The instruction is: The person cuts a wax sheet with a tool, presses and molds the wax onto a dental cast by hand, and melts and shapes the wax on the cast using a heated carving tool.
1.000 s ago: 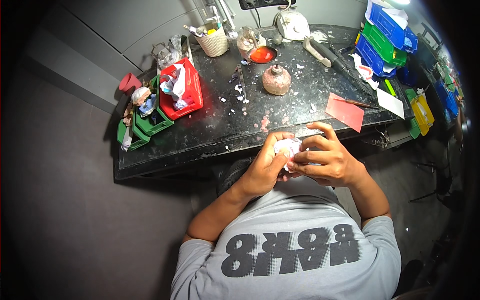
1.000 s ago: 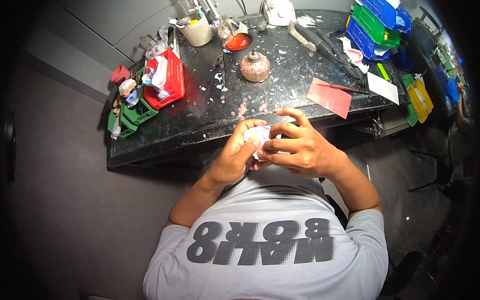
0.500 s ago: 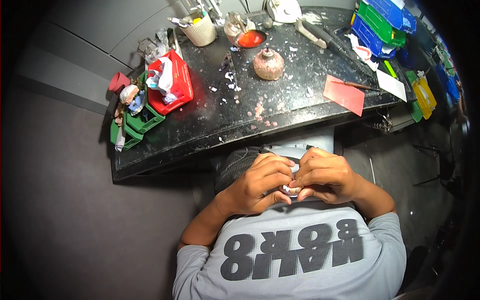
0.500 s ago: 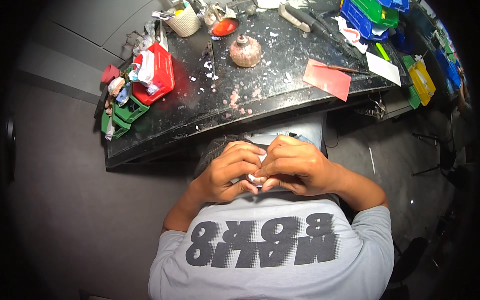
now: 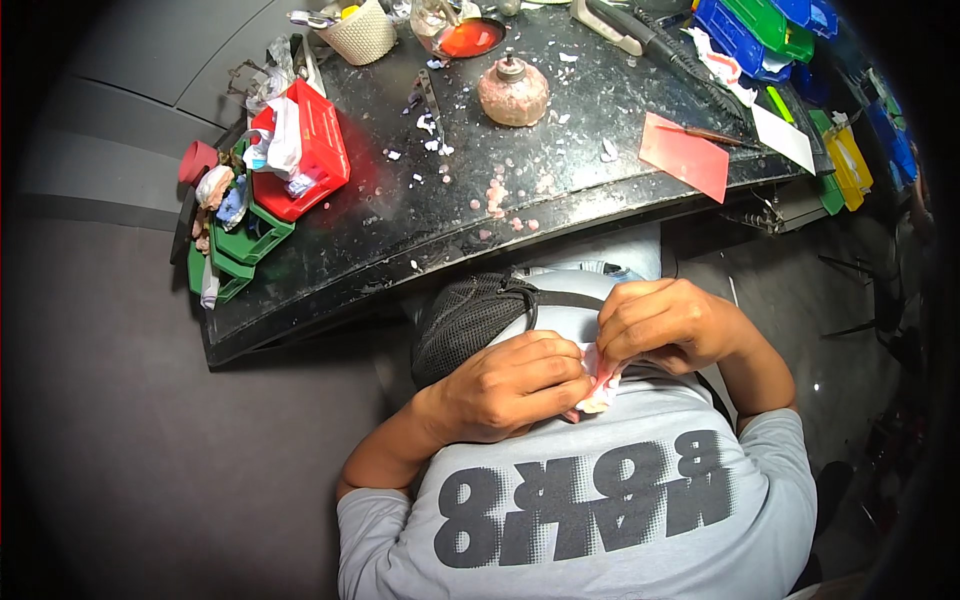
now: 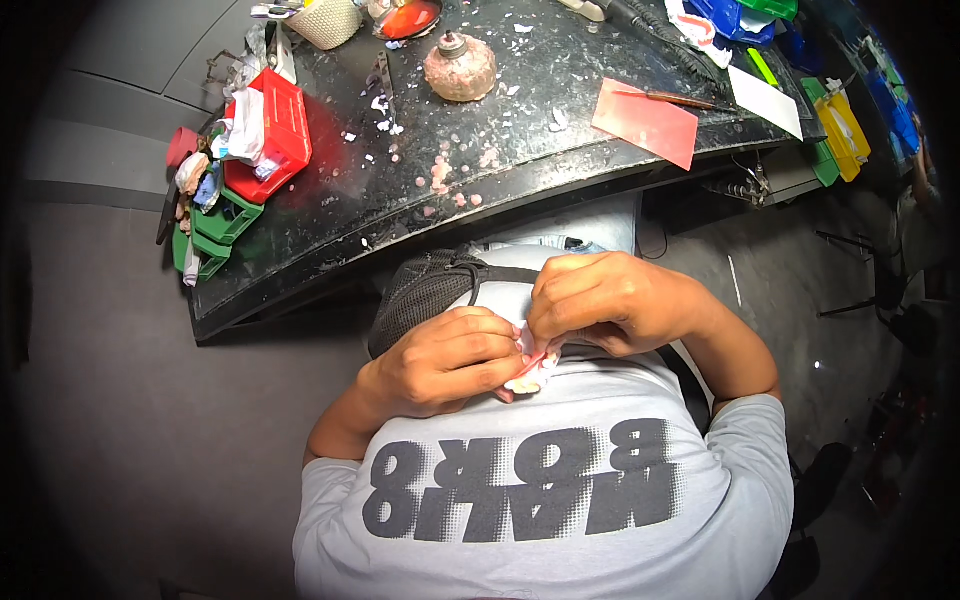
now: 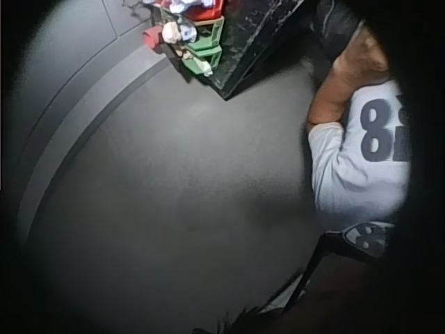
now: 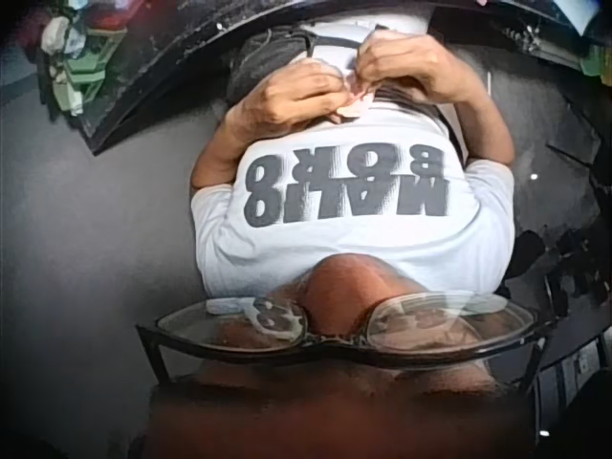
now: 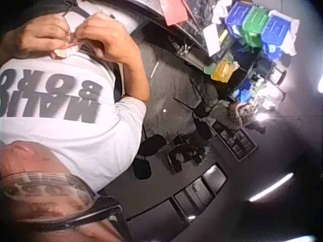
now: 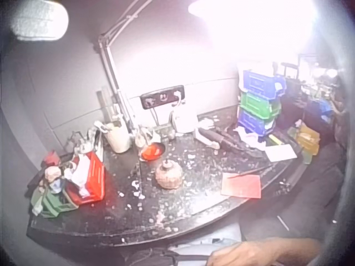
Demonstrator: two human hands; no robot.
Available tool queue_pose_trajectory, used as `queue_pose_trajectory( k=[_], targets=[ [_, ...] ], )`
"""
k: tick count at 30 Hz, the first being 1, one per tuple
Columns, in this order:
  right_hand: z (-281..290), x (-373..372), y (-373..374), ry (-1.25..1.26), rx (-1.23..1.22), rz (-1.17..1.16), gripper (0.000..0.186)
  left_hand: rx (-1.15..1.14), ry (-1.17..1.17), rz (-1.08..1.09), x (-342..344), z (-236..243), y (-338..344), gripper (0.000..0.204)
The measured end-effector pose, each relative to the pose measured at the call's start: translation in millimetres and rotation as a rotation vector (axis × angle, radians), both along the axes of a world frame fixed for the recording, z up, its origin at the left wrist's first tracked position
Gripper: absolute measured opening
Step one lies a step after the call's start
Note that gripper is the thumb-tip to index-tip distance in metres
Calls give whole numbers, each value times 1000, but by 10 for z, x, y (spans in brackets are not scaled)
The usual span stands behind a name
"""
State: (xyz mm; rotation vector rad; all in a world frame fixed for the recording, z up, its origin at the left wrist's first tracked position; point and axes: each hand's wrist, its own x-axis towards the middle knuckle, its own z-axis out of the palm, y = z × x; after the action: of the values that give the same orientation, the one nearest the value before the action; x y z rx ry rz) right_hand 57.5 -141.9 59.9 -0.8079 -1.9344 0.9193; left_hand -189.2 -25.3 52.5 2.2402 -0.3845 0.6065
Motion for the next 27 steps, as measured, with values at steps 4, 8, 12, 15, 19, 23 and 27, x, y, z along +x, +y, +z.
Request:
queue_pose_trajectory(
  k=[4, 8, 12, 15, 19, 23, 27],
  targets=[
    [48, -44, -32, 19, -6, 36, 20, 22, 11, -23, -12, 23, -28, 30],
    [86, -64, -89, -26, 18, 29, 23, 22, 31, -46, -21, 60, -29, 30],
    [101, -118, -127, -103, 102, -30, 33, 62, 18, -46, 5, 103, -20, 30],
    [95, -136, -137, -157, 172, -73, 30, 80, 42, -72, 25, 112, -13, 30],
    [7, -125, -166, -123, 211, -59, 25, 71, 33, -71, 17, 73, -26, 32],
    [-80, -86, -136, -16, 167, -2, 23, 39, 42, -83, 20, 74, -33, 37],
    [-113, -104, -118, 41, 128, 12, 21, 5, 90, -72, 7, 48, -52, 37]
  ],
)
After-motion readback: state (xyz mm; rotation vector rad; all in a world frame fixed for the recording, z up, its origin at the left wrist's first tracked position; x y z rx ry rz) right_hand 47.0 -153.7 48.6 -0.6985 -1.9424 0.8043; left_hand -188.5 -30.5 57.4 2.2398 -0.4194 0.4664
